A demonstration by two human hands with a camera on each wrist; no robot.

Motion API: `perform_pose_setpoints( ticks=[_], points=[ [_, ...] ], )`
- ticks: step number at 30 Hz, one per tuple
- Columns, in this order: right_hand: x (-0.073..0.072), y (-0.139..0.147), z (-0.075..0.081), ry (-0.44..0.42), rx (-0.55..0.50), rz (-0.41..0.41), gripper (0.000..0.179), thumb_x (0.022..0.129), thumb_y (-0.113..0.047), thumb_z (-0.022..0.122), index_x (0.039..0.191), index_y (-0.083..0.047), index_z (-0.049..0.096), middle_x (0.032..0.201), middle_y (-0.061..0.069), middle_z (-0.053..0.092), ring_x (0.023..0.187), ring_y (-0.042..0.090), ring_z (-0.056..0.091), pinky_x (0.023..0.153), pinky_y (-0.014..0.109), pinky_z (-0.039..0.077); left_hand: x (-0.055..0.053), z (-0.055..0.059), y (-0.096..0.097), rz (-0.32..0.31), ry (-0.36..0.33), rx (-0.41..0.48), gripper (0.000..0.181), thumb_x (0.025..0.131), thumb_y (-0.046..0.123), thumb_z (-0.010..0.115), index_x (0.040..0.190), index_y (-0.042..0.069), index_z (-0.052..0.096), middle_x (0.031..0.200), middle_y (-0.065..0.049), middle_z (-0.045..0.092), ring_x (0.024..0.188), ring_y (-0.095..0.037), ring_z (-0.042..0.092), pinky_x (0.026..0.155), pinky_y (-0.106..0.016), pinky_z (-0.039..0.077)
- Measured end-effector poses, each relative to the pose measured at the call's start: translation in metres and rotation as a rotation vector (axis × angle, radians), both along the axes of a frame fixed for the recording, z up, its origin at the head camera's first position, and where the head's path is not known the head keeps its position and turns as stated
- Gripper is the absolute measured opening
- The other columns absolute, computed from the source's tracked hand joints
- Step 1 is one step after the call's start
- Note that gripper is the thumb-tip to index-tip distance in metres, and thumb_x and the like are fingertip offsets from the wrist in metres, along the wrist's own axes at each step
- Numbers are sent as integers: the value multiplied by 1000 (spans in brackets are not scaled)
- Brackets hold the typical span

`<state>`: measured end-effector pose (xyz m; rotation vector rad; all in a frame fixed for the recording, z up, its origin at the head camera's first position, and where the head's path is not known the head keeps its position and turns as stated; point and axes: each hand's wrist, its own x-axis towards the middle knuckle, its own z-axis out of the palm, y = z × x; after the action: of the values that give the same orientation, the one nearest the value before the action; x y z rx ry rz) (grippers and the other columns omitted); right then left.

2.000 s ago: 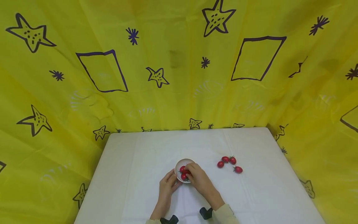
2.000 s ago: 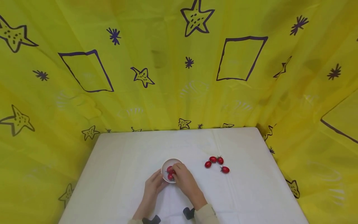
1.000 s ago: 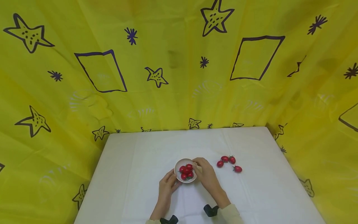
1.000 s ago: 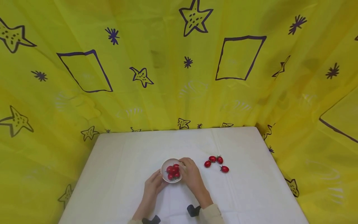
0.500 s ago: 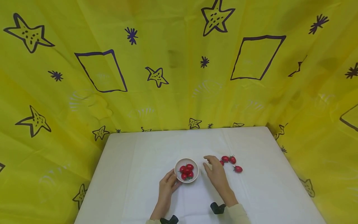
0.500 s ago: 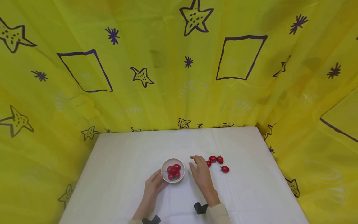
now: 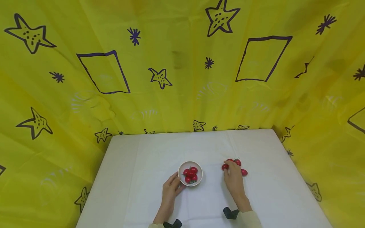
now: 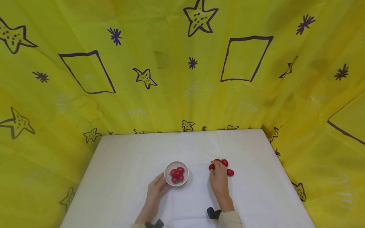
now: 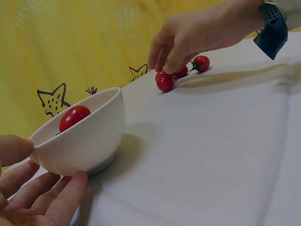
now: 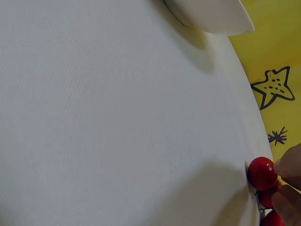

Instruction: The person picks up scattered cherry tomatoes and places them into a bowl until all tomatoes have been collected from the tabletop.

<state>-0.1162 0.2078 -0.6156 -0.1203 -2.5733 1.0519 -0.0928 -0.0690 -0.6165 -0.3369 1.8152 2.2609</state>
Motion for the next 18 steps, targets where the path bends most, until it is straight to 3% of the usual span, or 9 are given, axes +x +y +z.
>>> perform_pose_setpoints(
  ticks=[8, 18],
  points=[
    [3, 7, -7, -10, 31, 18, 35, 87, 13, 67, 122, 10, 65, 122, 31, 67, 120, 50, 59, 109, 66, 51, -1, -1, 0, -3, 5, -8, 55, 108, 24, 57, 154, -4, 44, 160, -30, 44, 143, -43, 52, 105, -39, 61],
    [5, 4, -7, -102, 16, 11, 38, 89, 6, 74, 126, 6, 67, 125, 29, 65, 121, 47, 59, 109, 63, 55, 1, 2, 1, 1, -4, -7, 55, 108, 23, 56, 155, -4, 43, 160, -29, 44, 143, -43, 52, 106, -43, 61]
  ],
)
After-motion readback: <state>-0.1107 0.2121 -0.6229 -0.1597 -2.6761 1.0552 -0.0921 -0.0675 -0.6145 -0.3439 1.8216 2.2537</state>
